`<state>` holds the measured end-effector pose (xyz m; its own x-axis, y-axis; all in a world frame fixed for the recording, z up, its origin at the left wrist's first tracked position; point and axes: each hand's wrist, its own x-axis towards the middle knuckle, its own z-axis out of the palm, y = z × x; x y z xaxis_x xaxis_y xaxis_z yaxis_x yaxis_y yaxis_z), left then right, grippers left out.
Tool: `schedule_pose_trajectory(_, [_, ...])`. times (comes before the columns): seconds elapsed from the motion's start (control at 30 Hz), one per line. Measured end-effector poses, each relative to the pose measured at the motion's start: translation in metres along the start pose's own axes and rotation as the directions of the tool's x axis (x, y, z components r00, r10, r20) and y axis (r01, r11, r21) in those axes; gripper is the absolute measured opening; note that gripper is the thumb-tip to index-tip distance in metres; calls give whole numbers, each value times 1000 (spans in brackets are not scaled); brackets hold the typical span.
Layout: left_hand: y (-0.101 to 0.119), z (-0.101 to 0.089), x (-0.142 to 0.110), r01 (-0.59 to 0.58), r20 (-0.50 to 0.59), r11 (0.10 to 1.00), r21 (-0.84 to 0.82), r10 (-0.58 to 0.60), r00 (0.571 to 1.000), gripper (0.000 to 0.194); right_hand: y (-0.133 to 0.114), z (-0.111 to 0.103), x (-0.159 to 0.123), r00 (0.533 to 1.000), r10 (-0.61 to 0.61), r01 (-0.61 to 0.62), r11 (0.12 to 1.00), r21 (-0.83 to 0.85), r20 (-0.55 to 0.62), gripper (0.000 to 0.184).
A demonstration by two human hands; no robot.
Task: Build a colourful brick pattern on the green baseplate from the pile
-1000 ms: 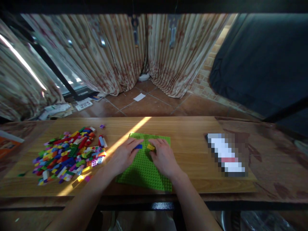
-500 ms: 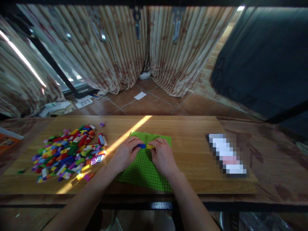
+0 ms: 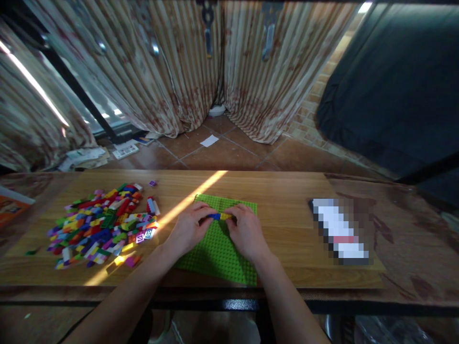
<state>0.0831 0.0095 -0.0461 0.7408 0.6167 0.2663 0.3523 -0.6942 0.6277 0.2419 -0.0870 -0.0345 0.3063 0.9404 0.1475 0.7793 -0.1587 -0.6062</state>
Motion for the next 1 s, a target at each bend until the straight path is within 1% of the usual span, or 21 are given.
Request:
schedule_pose_trajectory(0.17, [1,0,0,11,-4,1000,-1,-11,1000,18,1,0,0,1000,0,0,1000,-14,-16,22])
schedule_pose_trajectory(0.33, [2,-1,1,10,0,1000,-7,-10,1000,20,0,1,1,999,-14,14,1000,6,-52,16])
schedule_pose_trajectory(0.43, [2,-1,1,11,1,1000,0,-11,1000,21,0,6,2,995,-23,26,999,27,-92,16])
schedule_pose_trajectory(0.67, [-1,-1,0,4,1,1000,-27,-4,1000,28,-1,18,6,992,-52,55,998,26,-114,15])
schedule_pose_trajectory(0.83, [-1,-9,2,60,-14,997,-47,-61,998,36,-1,20,6,991,-52,55,998,22,-127,14])
schedule_pose_trajectory(1.0, [-2,-12,5,116,-63,990,-83,-121,991,28,0,20,6,991,-52,54,998,10,-125,15])
